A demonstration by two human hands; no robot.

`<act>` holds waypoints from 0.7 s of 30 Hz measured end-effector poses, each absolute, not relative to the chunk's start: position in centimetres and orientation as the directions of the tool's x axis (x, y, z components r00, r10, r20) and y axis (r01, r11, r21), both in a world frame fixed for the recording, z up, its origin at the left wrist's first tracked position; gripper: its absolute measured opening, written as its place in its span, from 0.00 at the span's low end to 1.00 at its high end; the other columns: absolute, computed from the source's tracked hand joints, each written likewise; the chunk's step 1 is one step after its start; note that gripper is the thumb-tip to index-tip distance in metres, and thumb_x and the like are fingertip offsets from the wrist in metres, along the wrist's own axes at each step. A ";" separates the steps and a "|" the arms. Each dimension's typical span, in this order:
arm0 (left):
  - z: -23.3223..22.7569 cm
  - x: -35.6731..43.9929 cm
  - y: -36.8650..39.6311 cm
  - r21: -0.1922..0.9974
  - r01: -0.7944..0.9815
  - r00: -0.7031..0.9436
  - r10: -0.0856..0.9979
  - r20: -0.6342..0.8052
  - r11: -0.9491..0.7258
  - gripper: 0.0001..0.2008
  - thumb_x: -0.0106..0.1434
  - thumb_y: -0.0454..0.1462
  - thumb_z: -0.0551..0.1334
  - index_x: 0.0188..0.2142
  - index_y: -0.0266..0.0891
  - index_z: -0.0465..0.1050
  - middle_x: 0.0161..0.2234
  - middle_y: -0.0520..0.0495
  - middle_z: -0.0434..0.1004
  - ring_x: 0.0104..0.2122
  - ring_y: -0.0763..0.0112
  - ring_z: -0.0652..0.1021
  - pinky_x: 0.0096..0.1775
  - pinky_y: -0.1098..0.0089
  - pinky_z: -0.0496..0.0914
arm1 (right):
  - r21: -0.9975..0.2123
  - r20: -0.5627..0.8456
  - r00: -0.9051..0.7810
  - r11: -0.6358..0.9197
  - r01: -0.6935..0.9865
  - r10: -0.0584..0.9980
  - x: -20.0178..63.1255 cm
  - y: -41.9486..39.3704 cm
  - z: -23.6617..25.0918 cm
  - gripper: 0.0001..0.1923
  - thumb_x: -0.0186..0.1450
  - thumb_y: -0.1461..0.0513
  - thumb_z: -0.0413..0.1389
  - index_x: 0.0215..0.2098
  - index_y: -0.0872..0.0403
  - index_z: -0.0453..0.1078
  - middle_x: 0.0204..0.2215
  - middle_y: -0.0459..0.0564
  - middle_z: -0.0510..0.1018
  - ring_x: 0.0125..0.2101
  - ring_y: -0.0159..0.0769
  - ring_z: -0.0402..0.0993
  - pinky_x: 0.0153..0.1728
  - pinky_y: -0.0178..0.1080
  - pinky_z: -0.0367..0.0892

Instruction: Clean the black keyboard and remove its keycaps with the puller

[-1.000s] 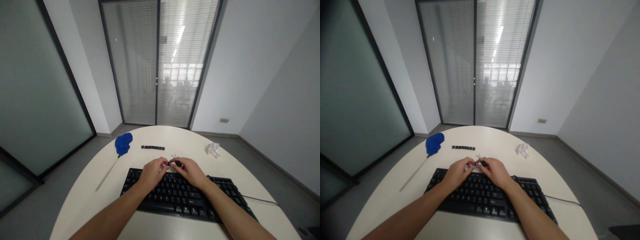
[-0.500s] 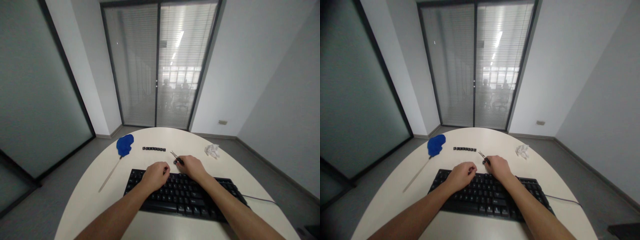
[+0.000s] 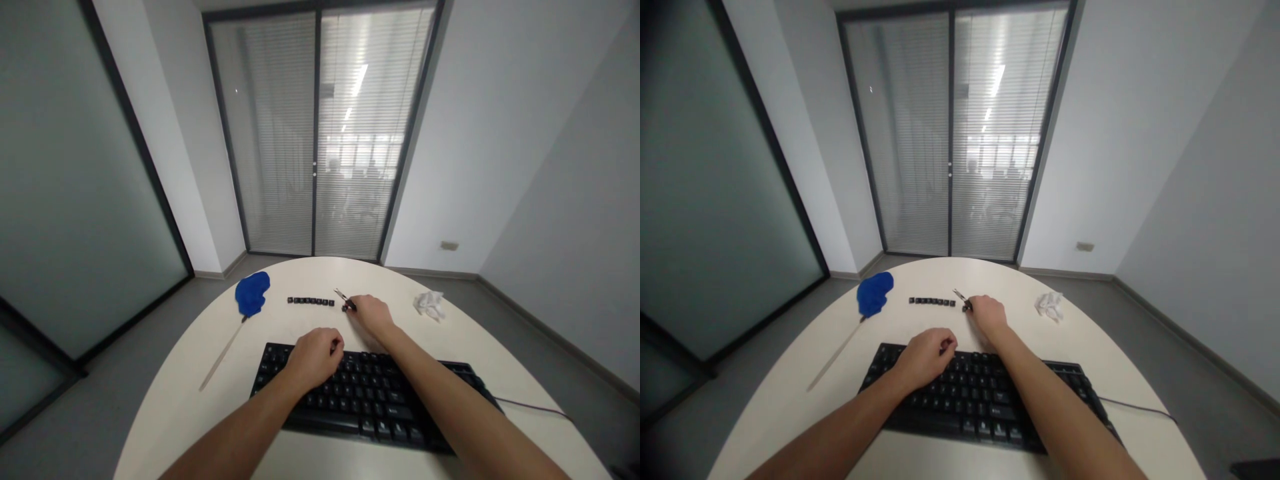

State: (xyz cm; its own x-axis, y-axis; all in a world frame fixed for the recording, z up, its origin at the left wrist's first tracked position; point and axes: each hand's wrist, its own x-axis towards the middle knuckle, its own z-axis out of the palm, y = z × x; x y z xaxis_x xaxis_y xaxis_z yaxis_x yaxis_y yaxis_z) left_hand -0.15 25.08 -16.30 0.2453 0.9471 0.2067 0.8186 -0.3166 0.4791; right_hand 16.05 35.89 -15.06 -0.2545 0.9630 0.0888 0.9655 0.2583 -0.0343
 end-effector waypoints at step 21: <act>-16.4 -0.3 25.2 0.480 0.809 0.260 0.939 0.223 -0.338 0.10 0.65 0.37 0.55 0.34 0.42 0.75 0.35 0.48 0.80 0.36 0.65 0.77 0.38 0.69 0.68 | -0.037 0.096 -0.277 0.281 0.959 0.956 13.5 36.5 -14.8 0.14 0.69 0.59 0.51 0.45 0.52 0.76 0.40 0.57 0.81 0.42 0.44 0.78 0.40 0.39 0.68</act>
